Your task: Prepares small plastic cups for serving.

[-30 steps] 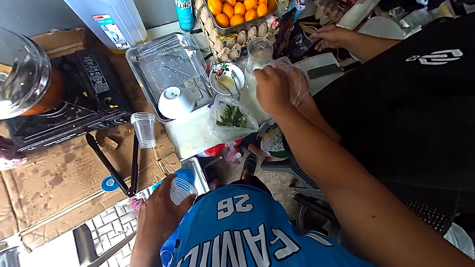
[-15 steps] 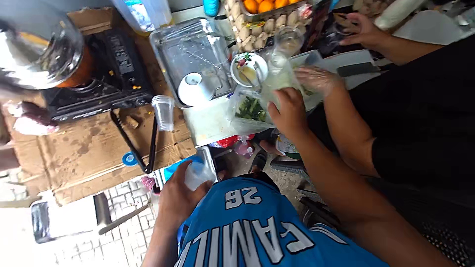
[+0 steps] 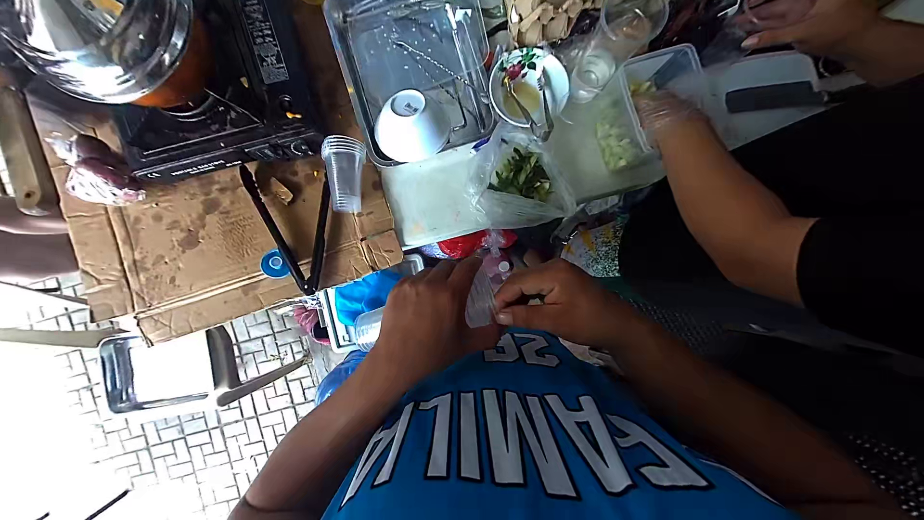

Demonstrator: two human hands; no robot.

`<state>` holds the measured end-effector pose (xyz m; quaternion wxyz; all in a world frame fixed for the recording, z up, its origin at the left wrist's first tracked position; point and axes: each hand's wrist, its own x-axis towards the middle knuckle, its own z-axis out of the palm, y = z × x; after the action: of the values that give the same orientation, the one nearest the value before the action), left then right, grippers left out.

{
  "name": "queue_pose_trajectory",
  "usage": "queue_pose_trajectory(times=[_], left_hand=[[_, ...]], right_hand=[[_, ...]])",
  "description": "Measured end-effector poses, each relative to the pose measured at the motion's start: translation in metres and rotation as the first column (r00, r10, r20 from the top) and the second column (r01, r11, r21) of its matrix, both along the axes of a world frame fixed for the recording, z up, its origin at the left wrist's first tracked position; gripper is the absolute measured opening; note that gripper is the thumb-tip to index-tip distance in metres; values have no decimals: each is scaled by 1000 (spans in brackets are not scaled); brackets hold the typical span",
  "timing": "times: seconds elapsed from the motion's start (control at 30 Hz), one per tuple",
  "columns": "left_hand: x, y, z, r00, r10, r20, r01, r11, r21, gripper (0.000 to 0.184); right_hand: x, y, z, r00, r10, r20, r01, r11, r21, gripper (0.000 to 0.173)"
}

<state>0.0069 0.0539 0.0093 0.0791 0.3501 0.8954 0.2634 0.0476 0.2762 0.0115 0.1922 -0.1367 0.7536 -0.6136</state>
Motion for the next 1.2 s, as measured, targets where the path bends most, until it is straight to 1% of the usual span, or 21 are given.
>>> queue_pose_trajectory(times=[0.07,0.1,0.17,0.2,0.27,0.33,0.4,0.43,0.47,0.5,0.53,0.57,0.6,0.67,0.73,0.87,0.93,1.0,1.1,1.13,1.2], left_hand=[[3,-3,0,1000,-18,6,18,1000,-19,72],[5,-4,0,1000,-15,7,16,999,-28,71],[10,-3,-2,1000,22,-13,-23,999,-44,68],[12,-3,-1,998,51,-21,-52,997,-56,66],[13,-5,1,995,100,-11,-101,990,-100,66],[10,-15,0,990,133,45,-126,983,-134,68],[4,-27,-4,985,156,77,-145,981,-131,72],[3,-30,-4,983,170,76,-160,980,-119,74],[2,-30,-3,982,179,67,-172,980,-99,77],[2,-27,-1,982,183,54,-179,981,-81,80],[2,-23,1,982,186,40,-183,981,-68,82],[1,-18,4,982,186,23,-185,981,-63,83],[0,-13,5,983,182,-2,-182,982,-56,82],[0,-5,7,986,162,-49,-164,985,-46,78],[2,0,5,986,131,-99,-137,989,-51,68],[3,1,-2,984,80,-156,-94,992,-85,61],[4,0,-3,989,55,-135,-70,992,-109,60],[5,-3,-4,993,37,-108,-49,992,-114,61],[7,-7,-6,996,35,-81,-44,992,-117,63],[7,-8,-7,996,40,-77,-49,992,-118,63],[3,-15,-8,997,62,-49,-67,991,-120,65]], right_hand=[[5,-4,1,999,-15,37,15,1000,-14,6],[7,-8,2,998,-49,40,48,999,19,6],[12,-20,5,990,-143,-3,142,979,144,7],[15,-24,7,980,-192,-56,200,954,221,8],[17,-21,11,941,-257,-221,326,867,378,8],[13,4,18,862,-335,-379,491,735,467,11],[6,36,24,751,-414,-515,652,590,476,21],[3,45,27,724,-411,-555,684,533,498,29],[0,47,31,721,-364,-589,686,496,533,37],[0,42,34,740,-289,-607,658,498,565,42],[0,31,34,755,-203,-623,622,522,584,40],[0,19,31,763,-129,-634,579,573,580,34],[0,8,27,782,-77,-618,511,646,566,25],[1,-11,18,865,-39,-500,344,772,535,20],[4,-22,10,925,-34,-379,234,836,496,22],[8,-29,-1,949,-66,-309,210,863,460,20],[9,-26,-4,965,-68,-252,172,891,420,20],[10,-22,-4,985,-39,-166,99,922,374,22],[11,-18,-4,996,-3,-90,35,933,359,23],[10,-16,-3,995,-20,-94,55,923,380,23],[8,-5,2,975,-114,-189,192,859,474,20]])
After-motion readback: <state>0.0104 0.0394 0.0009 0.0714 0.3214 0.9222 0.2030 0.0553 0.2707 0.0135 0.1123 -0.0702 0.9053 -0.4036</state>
